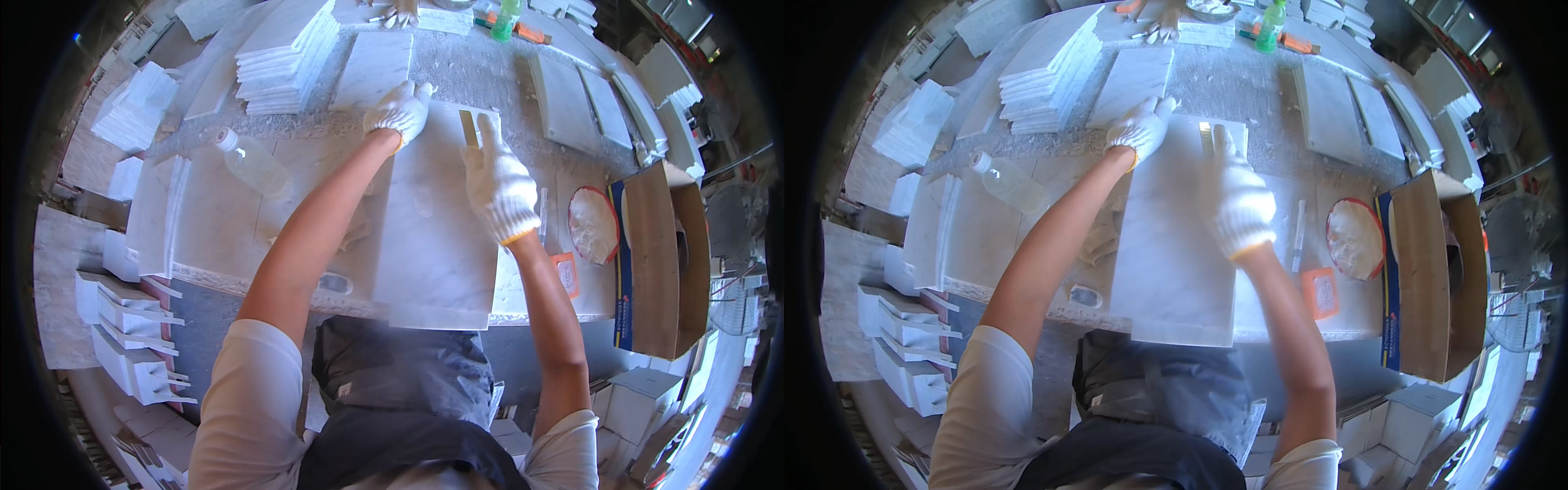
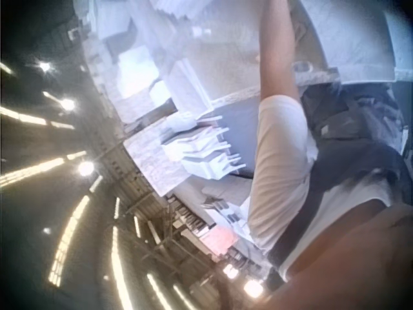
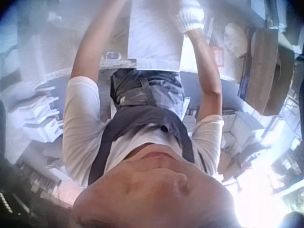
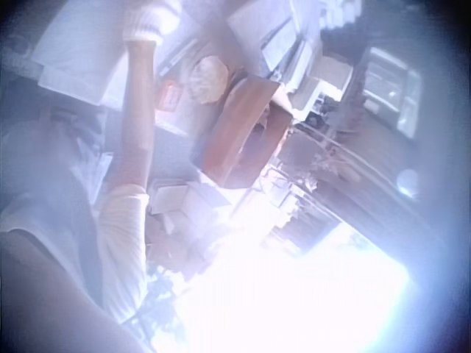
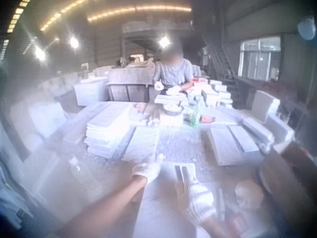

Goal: The person picks up a white plaster panel, places it on a workbench, and uses a putty knife to scrape and smooth its surface. They then wipe the panel with a cloth and set it aside. The person repeats this process with another panel.

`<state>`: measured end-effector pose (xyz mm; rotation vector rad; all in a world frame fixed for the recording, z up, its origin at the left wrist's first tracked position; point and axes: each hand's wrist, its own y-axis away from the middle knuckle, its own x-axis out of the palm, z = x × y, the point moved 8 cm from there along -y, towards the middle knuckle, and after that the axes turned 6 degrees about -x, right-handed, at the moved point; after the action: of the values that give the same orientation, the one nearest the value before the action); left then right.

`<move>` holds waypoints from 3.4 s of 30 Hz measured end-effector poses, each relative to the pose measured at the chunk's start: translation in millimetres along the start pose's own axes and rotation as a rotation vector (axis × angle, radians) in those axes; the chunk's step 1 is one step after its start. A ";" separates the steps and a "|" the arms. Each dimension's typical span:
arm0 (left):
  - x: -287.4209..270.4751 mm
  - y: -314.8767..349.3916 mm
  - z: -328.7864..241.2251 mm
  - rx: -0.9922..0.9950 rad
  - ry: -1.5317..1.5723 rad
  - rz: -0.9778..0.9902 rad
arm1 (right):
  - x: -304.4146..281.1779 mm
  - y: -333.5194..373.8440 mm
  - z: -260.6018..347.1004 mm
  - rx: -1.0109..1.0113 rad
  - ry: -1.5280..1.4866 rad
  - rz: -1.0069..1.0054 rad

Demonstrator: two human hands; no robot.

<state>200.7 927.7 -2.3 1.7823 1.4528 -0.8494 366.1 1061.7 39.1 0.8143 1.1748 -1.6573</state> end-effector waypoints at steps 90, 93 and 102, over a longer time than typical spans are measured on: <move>-19.6 16.5 -32.9 0.197 -0.173 -0.080 | -29.7 69.4 -98.1 0.525 -0.889 -0.024; -14.7 45.2 -62.8 0.512 -0.288 -0.158 | -19.1 83.4 -105.3 0.545 -1.112 0.043; -3.9 36.6 -79.6 0.391 -0.300 0.052 | -11.4 84.9 -125.0 0.545 -1.144 -0.057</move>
<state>241.6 985.9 49.0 1.8565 1.0941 -1.3816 450.3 1172.8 -20.4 0.0260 -0.0558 -2.0419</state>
